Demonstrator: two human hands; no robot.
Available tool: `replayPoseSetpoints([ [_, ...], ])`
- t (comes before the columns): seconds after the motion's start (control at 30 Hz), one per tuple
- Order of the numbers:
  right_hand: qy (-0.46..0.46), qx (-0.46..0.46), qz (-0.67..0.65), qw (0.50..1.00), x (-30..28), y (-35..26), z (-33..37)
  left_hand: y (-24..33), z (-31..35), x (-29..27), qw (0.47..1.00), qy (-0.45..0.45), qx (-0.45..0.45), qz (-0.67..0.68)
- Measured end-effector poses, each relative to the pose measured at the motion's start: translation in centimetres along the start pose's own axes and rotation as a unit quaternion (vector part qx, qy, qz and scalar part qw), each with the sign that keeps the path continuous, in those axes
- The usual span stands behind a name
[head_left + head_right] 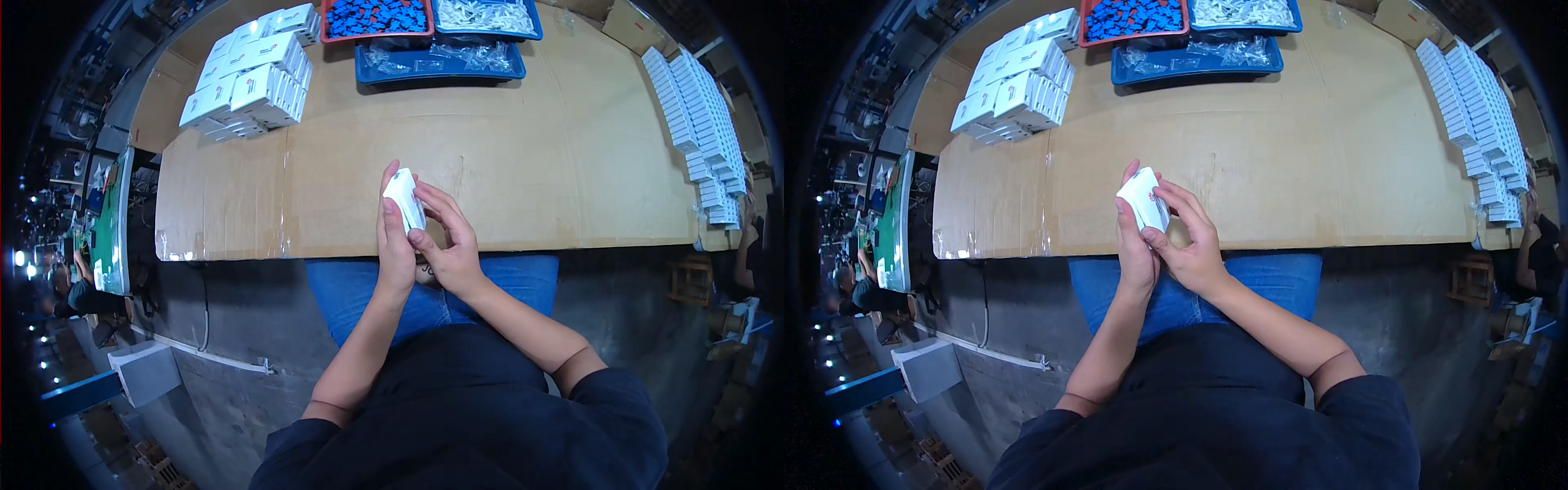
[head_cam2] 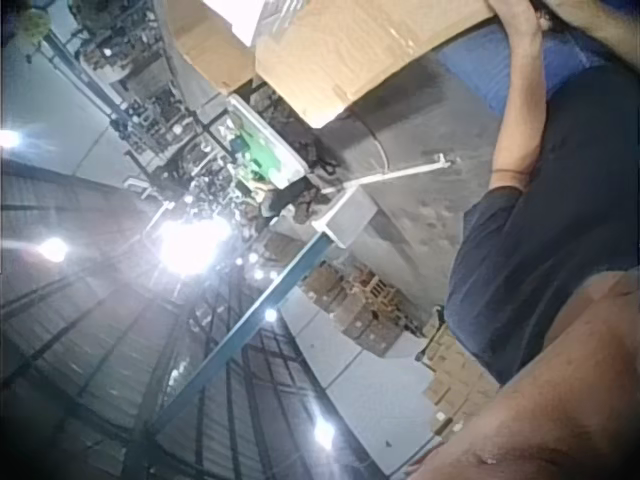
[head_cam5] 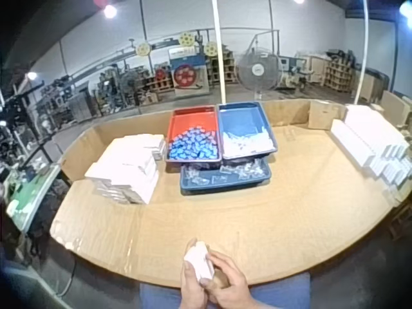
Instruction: Assembling and packing small components into white boxes at a factory workbench.
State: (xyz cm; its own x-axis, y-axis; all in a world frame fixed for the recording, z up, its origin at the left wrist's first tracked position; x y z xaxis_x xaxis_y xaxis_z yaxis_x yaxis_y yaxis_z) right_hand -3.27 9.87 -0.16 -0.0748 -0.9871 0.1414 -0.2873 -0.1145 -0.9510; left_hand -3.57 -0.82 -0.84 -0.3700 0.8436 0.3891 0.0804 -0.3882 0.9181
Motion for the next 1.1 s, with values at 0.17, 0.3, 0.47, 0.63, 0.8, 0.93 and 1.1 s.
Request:
replayPoseSetpoints([
  [0.17, -0.013, 0.028, 0.027, 0.999, -1.0, 1.5, -0.5, 0.0, -0.8, 0.2, 0.993, -0.022, 0.005, -0.119],
  [0.3, -0.014, -0.045, 0.069, 0.997, -0.7, 1.2, -0.6, -0.1, -1.1, 0.4, 0.994, -0.026, 0.04, -0.097],
  [0.47, -0.003, -0.094, 0.104, 0.99, -0.4, 0.7, -0.3, -0.4, -0.9, 0.0, 0.993, -0.04, 0.055, -0.095],
  [0.63, -0.018, -0.048, 0.058, 0.997, 0.6, 0.7, 0.3, -1.1, -0.5, -0.8, 0.998, -0.025, 0.046, -0.021],
  [0.8, 0.026, 0.062, -0.077, 0.995, 1.2, 1.9, -0.3, 0.1, -0.8, -0.6, 0.998, 0.005, 0.054, 0.013],
  [0.93, 0.04, 0.331, -0.221, 0.916, -0.1, 4.9, -0.5, 1.2, -0.7, -0.5, 0.996, 0.002, 0.051, 0.076],
  [1.1, -0.021, 0.454, -0.403, 0.794, -0.1, 5.0, -0.1, 0.2, -0.2, -0.3, 0.993, -0.046, 0.088, 0.058],
])
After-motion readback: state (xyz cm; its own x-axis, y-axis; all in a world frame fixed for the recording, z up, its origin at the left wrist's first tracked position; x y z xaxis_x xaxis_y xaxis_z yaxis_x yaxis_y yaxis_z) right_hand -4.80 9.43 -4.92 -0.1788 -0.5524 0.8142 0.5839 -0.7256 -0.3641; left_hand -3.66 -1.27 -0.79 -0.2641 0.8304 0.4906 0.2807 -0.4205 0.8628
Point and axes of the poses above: each hand's wrist, its own z-axis away from the middle knuckle, its own x-axis out of the palm, y = z × x, the point moved 3 cm from there along -z, towards the middle knuckle, and after that the axes turned 14 degrees about y, right-handed, at the moved point
